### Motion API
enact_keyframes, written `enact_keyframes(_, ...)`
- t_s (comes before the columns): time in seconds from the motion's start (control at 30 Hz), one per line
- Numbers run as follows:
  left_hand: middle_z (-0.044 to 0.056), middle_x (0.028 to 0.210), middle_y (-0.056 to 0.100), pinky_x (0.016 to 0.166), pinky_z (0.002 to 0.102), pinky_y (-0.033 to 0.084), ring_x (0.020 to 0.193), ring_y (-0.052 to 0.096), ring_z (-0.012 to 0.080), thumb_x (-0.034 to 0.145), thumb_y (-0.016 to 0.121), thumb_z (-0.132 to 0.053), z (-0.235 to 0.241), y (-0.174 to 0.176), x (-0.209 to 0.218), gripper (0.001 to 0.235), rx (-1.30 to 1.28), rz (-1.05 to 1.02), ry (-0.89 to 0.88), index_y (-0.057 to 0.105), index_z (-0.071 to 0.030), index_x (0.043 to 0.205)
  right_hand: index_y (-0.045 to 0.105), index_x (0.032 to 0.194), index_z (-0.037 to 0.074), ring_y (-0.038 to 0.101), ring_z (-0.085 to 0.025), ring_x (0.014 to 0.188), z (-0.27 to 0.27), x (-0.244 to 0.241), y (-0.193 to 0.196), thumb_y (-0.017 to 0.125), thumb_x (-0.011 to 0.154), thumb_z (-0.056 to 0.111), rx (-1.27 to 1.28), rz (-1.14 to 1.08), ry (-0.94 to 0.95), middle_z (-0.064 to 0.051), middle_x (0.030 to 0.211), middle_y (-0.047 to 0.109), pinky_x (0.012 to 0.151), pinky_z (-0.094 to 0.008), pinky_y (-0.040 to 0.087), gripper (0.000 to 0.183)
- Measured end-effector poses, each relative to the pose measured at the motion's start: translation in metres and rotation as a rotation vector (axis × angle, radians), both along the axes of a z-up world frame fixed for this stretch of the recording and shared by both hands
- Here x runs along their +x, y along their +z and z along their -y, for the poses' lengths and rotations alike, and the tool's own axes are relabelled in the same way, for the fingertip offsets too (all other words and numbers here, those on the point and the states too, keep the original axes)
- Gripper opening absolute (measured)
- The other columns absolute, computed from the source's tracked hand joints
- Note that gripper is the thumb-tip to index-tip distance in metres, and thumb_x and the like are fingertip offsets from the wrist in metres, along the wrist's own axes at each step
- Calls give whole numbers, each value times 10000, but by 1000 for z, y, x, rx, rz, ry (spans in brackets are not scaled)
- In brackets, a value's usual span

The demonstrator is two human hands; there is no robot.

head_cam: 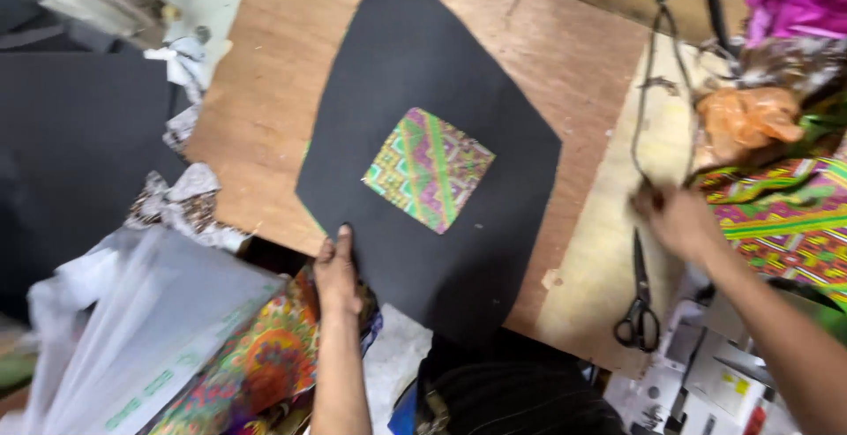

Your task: Gluing a patterned fabric patch onto a foam sheet and cutting it out using scissors at a craft station.

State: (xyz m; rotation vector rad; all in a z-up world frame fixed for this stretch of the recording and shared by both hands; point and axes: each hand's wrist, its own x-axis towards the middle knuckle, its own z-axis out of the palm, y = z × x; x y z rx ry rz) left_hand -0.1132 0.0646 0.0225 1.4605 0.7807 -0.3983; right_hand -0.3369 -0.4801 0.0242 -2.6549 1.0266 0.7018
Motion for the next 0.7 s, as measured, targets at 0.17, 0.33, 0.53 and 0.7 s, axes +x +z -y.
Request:
enact_keyframes(0.17, 75, 1232, 788, 732, 360, 480, 964, 695, 183, 910, 786, -451, 12, 51, 17, 562, -302, -281, 74, 733, -127, 1366, 665, 1131, 21, 645, -424, 1040, -116, -122, 21, 747, 956, 371, 276, -126, -291, -259, 1077, 707, 923, -520, 492, 400)
enact_keyframes(0.33, 136, 1347, 770, 1060, 473, 613, 1204, 738, 287, 933, 793, -269, 0, 10, 4, 548, -579, -289, 26, 707, -60, 1433, 584, 1446, -64, 514, -485, 1411, -111, -207, -30, 805, 929, 393, 137, 169, -205, -326, 1404, 592, 1182, -568, 434, 725)
enact_keyframes(0.53, 80, 1304, 790, 1079, 456, 598, 1177, 742, 246, 893, 827, -387, 0, 11, -8, 534, -681, -264, 3, 746, -134, 1356, 496, 1628, 32, 398, -561, 1451, -132, -191, 2, 868, 839, 344, 83, 191, -156, -329, 1503, 477, 1233, -618, 356, 927)
enact_keyframes(0.7, 110, 1375, 763, 1088, 441, 575, 1232, 724, 268, 933, 782, -314, 4, 20, -37, 577, -720, -306, -83, 700, -75, 1452, 408, 1665, 67, 600, -605, 1311, -151, -156, 40, 747, 925, 244, 184, 19, -422, -292, 1593, 385, 1143, -638, 452, 833)
